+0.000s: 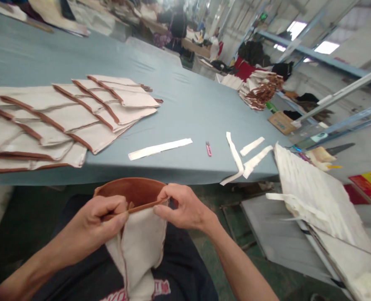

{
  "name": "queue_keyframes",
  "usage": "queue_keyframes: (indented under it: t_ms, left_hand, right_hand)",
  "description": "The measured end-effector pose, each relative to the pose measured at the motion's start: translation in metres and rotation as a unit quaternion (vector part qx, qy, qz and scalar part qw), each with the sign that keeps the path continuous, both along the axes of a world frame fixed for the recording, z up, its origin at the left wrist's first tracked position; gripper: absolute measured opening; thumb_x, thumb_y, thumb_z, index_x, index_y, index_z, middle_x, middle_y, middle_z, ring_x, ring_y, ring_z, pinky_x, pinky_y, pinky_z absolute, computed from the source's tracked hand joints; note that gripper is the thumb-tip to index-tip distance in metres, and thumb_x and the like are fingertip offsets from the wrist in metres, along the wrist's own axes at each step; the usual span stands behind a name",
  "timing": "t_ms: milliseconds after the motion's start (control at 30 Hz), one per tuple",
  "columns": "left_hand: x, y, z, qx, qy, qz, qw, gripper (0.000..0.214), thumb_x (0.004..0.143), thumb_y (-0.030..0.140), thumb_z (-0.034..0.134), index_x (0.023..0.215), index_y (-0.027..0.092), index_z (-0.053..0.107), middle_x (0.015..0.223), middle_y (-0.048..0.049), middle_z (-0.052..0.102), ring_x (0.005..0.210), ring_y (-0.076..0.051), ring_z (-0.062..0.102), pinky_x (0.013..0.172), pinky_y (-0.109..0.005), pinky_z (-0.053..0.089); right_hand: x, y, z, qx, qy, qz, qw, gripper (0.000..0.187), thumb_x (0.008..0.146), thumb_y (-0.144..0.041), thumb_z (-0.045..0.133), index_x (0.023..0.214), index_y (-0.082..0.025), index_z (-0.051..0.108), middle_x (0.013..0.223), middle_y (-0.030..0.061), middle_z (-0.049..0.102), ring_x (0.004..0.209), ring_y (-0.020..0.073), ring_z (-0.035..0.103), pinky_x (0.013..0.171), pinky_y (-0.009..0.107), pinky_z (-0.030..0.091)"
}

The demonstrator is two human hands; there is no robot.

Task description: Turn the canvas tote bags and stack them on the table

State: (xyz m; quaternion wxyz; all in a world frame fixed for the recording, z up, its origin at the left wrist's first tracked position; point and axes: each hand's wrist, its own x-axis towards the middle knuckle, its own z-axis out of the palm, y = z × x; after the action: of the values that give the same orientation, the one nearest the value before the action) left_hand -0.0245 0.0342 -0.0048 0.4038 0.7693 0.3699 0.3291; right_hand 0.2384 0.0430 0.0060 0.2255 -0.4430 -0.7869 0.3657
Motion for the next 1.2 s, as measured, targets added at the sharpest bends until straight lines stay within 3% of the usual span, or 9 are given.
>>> queue_keyframes:
  t_ms: [233, 433, 533, 633, 733, 867, 1033, 1133, 1200]
  left_hand:
    - [-0.023, 0.000, -0.004, 0.030, 0.067, 0.050, 0.996, 0.039, 0.101, 0.029, 0.043, 0.064, 0.028, 0.030, 0.052, 0.0083, 0.036, 0.044, -0.011, 0.037, 0.044, -0.022, 0.029]
    - [0.011, -0.006, 0.009, 0.093, 0.158, 0.080, 0.980, 0.023, 0.089, 0.015, 0.052, 0.068, 0.025, 0.046, 0.058, 0.0018, 0.055, 0.052, -0.017, 0.045, 0.060, -0.037, 0.014]
    - [0.028, -0.007, 0.006, 0.090, 0.167, 0.081, 0.979, 0.022, 0.085, 0.013, 0.052, 0.068, 0.025, 0.043, 0.059, 0.0008, 0.055, 0.053, -0.017, 0.045, 0.062, -0.038, 0.012]
    - [0.027, -0.005, -0.003, 0.064, 0.156, 0.064, 0.984, 0.025, 0.087, 0.016, 0.051, 0.068, 0.026, 0.038, 0.059, 0.0028, 0.049, 0.055, -0.016, 0.042, 0.062, -0.037, 0.014]
    - [0.010, 0.002, -0.011, 0.008, 0.137, 0.037, 0.990, 0.031, 0.094, 0.028, 0.047, 0.067, 0.027, 0.032, 0.058, 0.0060, 0.038, 0.054, -0.015, 0.037, 0.058, -0.031, 0.021]
    - [-0.018, 0.021, -0.010, -0.099, 0.127, -0.046, 0.986, 0.047, 0.108, 0.055, 0.037, 0.070, 0.027, 0.042, 0.066, 0.0046, 0.045, 0.058, -0.015, 0.044, 0.052, -0.025, 0.036]
    - [-0.031, 0.058, 0.012, -0.193, 0.169, -0.182, 0.949, 0.049, 0.099, 0.062, 0.058, 0.068, 0.024, 0.052, 0.067, 0.0047, 0.045, 0.060, -0.015, 0.043, 0.052, -0.024, 0.033]
    - [-0.024, 0.079, 0.023, -0.225, 0.196, -0.227, 0.927, 0.045, 0.092, 0.063, 0.068, 0.078, 0.021, 0.071, 0.071, 0.0024, 0.058, 0.065, -0.016, 0.050, 0.056, -0.024, 0.036]
    - [-0.016, 0.089, 0.029, -0.239, 0.204, -0.239, 0.919, 0.053, 0.094, 0.071, 0.065, 0.083, 0.021, 0.078, 0.078, -0.0012, 0.069, 0.073, -0.019, 0.058, 0.063, -0.026, 0.043]
  right_hand:
    - [-0.004, 0.012, -0.010, -0.064, 0.049, -0.012, 0.997, 0.018, 0.091, -0.035, 0.073, 0.085, -0.019, 0.068, 0.079, -0.0020, 0.065, 0.070, 0.0138, 0.052, 0.070, 0.028, 0.040]
    - [0.011, 0.010, -0.036, -0.102, 0.044, -0.056, 0.992, 0.019, 0.096, -0.033, 0.066, 0.083, -0.019, 0.064, 0.077, -0.0013, 0.062, 0.071, 0.0145, 0.052, 0.067, 0.027, 0.039]
    - [0.020, 0.006, -0.044, -0.110, 0.046, -0.074, 0.990, 0.026, 0.098, -0.039, 0.067, 0.082, -0.020, 0.061, 0.077, -0.0011, 0.062, 0.071, 0.0151, 0.051, 0.068, 0.027, 0.040]
    - [0.024, 0.004, -0.046, -0.118, 0.050, -0.086, 0.988, 0.030, 0.098, -0.043, 0.067, 0.082, -0.020, 0.060, 0.076, -0.0012, 0.061, 0.071, 0.0150, 0.051, 0.068, 0.028, 0.040]
    - [0.023, 0.004, -0.043, -0.124, 0.051, -0.090, 0.987, 0.026, 0.096, -0.042, 0.068, 0.084, -0.020, 0.062, 0.079, -0.0007, 0.063, 0.073, 0.0153, 0.052, 0.070, 0.028, 0.041]
    - [0.015, 0.010, -0.040, -0.133, 0.052, -0.082, 0.986, 0.023, 0.092, -0.040, 0.071, 0.083, -0.020, 0.062, 0.079, -0.0008, 0.064, 0.073, 0.0153, 0.052, 0.068, 0.027, 0.040]
    - [0.005, 0.014, -0.038, -0.139, 0.057, -0.078, 0.986, 0.023, 0.093, -0.039, 0.069, 0.082, -0.021, 0.059, 0.075, -0.0017, 0.060, 0.070, 0.0145, 0.049, 0.066, 0.027, 0.037]
    - [0.003, 0.014, -0.036, -0.138, 0.066, -0.077, 0.985, 0.026, 0.093, -0.041, 0.070, 0.081, -0.021, 0.059, 0.077, -0.0016, 0.061, 0.071, 0.0146, 0.049, 0.068, 0.028, 0.037]
    - [0.005, 0.014, -0.035, -0.136, 0.074, -0.079, 0.985, 0.029, 0.093, -0.045, 0.070, 0.082, -0.021, 0.059, 0.079, -0.0013, 0.062, 0.072, 0.0149, 0.050, 0.069, 0.028, 0.037]
